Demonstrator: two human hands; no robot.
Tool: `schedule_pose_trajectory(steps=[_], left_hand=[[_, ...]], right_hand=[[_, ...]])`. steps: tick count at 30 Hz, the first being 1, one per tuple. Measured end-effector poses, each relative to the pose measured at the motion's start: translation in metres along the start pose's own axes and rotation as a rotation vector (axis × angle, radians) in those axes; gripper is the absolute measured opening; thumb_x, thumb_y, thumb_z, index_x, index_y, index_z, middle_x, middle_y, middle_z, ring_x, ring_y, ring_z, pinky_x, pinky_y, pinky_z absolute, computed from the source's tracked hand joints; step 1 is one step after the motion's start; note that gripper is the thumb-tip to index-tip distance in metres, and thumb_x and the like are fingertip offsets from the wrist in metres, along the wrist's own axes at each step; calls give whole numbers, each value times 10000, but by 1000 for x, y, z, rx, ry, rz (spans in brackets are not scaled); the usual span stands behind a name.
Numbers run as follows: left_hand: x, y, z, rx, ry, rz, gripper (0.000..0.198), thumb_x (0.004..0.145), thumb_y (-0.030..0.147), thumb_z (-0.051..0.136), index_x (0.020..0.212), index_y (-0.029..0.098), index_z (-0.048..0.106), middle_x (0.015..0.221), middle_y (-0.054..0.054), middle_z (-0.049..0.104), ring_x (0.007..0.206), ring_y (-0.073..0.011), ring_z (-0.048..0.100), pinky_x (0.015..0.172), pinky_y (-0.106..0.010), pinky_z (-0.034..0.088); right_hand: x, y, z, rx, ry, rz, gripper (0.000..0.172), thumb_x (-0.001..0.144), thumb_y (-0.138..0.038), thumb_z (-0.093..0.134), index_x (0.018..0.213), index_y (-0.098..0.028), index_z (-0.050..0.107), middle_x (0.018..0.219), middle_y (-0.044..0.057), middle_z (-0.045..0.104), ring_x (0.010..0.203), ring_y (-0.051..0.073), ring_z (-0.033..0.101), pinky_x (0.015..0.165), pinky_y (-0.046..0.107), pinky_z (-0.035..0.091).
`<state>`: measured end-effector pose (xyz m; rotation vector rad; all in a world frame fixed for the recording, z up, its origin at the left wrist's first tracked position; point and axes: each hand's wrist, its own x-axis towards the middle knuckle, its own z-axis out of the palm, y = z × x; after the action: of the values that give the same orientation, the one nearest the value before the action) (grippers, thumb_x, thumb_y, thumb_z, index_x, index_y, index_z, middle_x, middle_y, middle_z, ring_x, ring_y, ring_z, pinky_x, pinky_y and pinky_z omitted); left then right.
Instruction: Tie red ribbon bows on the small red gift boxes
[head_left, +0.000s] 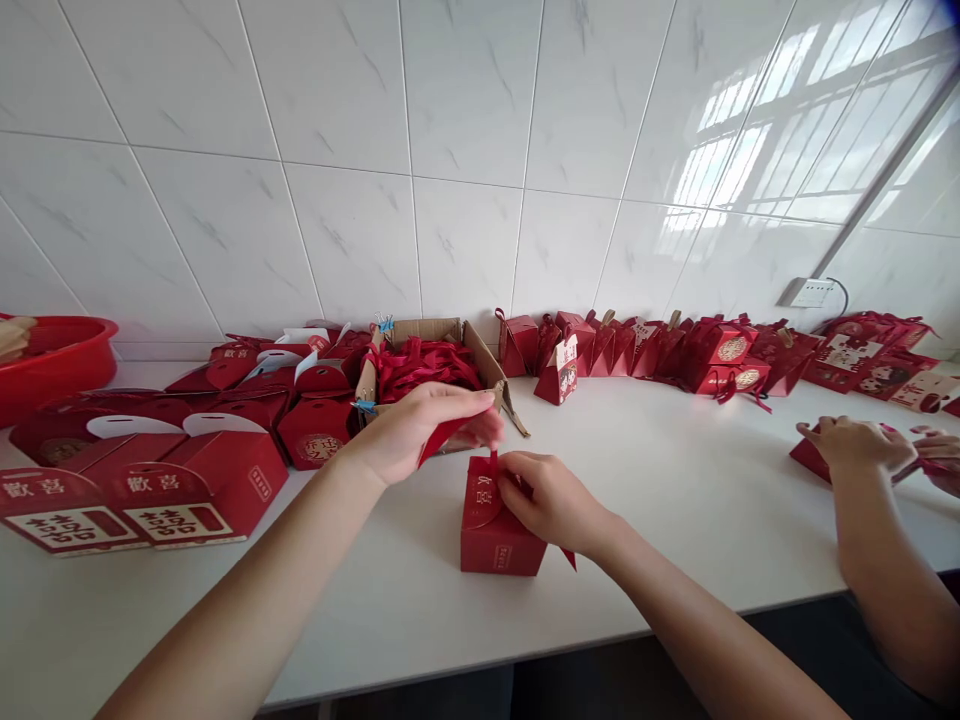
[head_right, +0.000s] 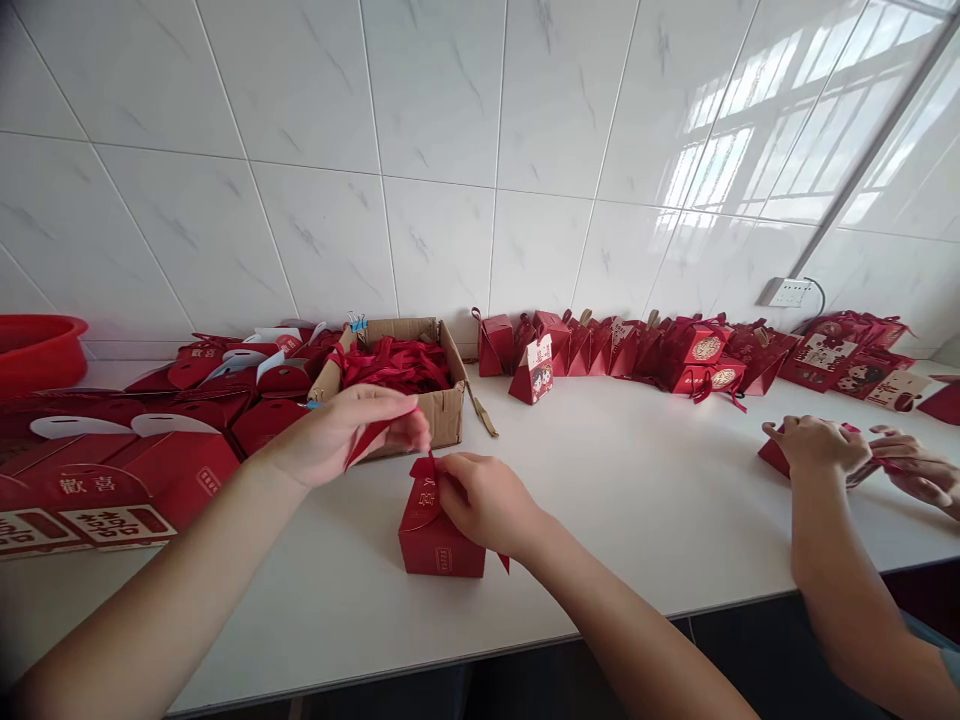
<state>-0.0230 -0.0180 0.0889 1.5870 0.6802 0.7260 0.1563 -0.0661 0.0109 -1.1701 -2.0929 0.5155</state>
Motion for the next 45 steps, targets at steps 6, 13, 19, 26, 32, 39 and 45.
schedule_pose_trajectory(steps=[6,13,19,26,32,39,45], left_hand=[[41,8,13,103,-94,28,358,823,492,570,853,180,743,952,-75,721,934,-235,652,890,-374,457],[15,-48,-2,279,78,35,378,741,491,667,948,175,677,974,-77,701,966,-241,624,850,-348,463],[0,-79,-4,359,161,66,218,763,384,656,815,174,687,877,-61,710,900,-240,630,843,-349,451],[0,-85,9,307,100,177,171,752,268,659,709,183,517,774,11,590,836,-161,569,795,-273,440],[3,-95,15,290,175,203,235,755,287,666,720,183,459,770,20,540,776,-132,519,748,-253,429],[4,-96,16,316,189,213,209,753,281,669,719,175,492,750,8,576,756,-141,548,722,-263,450],[5,-96,15,381,211,252,212,766,290,666,710,177,496,806,-27,646,806,-168,603,759,-290,466]], right_hand=[[-1,4,3,70,38,131,282,874,-344,495,633,-206,447,595,-10,522,518,114,399,500,252,309],[1,9,2,261,44,167,231,896,-302,455,710,-195,540,694,20,643,654,159,572,639,282,427],[-1,10,4,300,53,151,148,904,-286,447,823,-200,536,724,14,640,677,152,583,668,280,448],[-1,15,13,415,168,155,155,893,-297,486,877,-248,340,681,-36,639,617,145,580,588,256,428],[-2,14,13,323,253,188,156,854,-291,542,885,-238,399,649,-43,631,557,130,533,539,244,398],[-6,14,10,123,302,114,203,857,-233,526,952,-221,705,825,44,686,686,152,594,604,267,463],[-11,10,2,43,157,129,211,816,-268,627,996,-230,730,793,42,632,679,159,571,647,293,482]])
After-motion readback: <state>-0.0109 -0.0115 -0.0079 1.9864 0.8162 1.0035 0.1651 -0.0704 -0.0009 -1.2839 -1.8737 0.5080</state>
